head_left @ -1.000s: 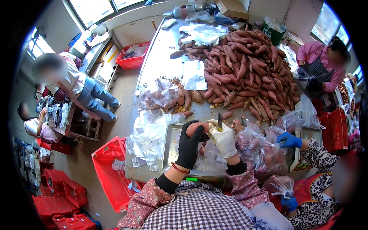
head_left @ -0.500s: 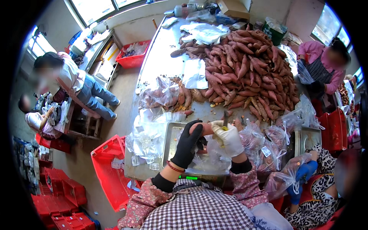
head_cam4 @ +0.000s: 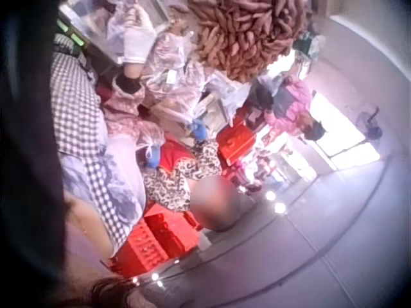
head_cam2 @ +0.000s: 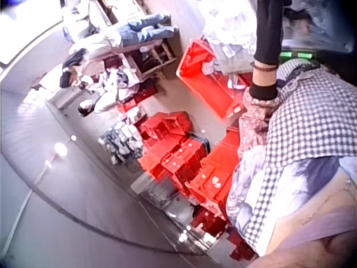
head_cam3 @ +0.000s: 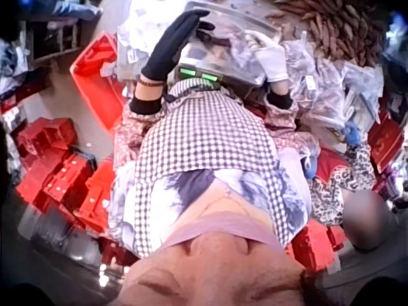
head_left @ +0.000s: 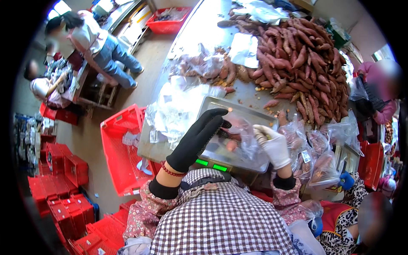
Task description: The person sorts sweet potatoes from a large pile on a table, places them into plastic bags, weighs the bags on a digital scale, and sets the filled bags aside. The person repeats this process continuously while other workers perform similar tasks nearby.
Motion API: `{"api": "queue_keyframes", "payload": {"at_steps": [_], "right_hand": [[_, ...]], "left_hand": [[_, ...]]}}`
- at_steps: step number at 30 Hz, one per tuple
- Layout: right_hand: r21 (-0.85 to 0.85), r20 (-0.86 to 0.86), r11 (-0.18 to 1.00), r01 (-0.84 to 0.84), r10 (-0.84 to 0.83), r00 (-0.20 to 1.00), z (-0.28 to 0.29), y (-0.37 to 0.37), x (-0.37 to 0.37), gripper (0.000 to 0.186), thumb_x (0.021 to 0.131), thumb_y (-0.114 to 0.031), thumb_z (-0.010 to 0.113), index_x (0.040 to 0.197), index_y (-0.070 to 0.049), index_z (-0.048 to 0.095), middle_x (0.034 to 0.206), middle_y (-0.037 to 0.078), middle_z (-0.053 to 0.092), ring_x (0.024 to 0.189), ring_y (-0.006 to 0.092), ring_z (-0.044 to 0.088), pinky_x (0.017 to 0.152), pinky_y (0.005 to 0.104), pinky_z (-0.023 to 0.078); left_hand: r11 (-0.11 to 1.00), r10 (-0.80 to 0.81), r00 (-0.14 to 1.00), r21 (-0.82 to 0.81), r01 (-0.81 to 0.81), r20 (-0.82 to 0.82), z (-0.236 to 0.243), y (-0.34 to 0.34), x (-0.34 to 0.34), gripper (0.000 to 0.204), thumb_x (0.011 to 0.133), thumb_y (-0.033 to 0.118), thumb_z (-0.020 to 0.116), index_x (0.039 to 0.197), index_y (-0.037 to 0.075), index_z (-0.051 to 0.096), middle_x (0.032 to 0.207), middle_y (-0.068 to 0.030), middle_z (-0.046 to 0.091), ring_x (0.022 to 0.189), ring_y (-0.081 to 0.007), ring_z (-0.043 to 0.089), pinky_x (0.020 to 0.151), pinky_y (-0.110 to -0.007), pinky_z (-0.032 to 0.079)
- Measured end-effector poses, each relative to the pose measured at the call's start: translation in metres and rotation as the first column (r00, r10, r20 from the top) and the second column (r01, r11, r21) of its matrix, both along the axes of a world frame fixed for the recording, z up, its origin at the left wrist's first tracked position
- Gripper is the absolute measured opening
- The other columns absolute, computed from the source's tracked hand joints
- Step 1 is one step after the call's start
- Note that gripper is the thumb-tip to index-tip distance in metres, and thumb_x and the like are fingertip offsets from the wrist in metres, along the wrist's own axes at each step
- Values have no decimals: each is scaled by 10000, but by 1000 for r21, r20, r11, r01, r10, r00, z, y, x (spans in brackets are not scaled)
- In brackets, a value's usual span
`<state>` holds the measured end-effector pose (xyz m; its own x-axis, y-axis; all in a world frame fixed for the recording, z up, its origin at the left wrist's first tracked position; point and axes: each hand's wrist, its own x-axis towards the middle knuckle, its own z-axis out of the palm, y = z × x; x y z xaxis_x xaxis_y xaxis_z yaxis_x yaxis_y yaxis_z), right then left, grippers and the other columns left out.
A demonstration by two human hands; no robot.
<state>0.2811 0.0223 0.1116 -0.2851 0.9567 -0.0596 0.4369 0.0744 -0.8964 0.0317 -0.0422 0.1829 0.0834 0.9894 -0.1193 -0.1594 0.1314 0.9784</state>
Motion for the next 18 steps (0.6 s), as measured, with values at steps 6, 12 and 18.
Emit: {"api": "queue_keyframes", "payload": {"at_steps": [6, 12, 18], "right_hand": [[5, 55, 991, 135, -135, 989, 24, -21, 20, 294, 867, -107, 713, 1134, 10, 674, 947, 83, 720, 831, 77, 629, 768, 241, 514], [104, 134, 967, 231, -244, 961, 40, -49, 5, 523, 824, -222, 771, 1255, 13, 592, 937, 72, 678, 778, 106, 589, 756, 253, 497], [156, 393, 979, 132, -184, 901, 30, -87, -32, 876, 683, -420, 845, 1344, 14, 469, 1054, 135, 559, 952, 274, 598, 824, 368, 496]], "left_hand": [[997, -76, 972, 11, 80, -222, -18, -24, -10, 472, 986, 296, 545, 1392, 73, 454, 1164, -127, 625, 1066, -198, 610, 940, -330, 466], [977, 212, 631, 186, -109, -746, 8, -52, -27, 661, 864, 349, 712, 1427, 129, 445, 978, -146, 673, 882, -238, 673, 786, -352, 530], [930, 358, 349, 295, -220, -866, 22, -51, -30, 848, 749, 469, 784, 1404, 51, 445, 1029, -163, 652, 911, -260, 662, 757, -370, 528]]}}
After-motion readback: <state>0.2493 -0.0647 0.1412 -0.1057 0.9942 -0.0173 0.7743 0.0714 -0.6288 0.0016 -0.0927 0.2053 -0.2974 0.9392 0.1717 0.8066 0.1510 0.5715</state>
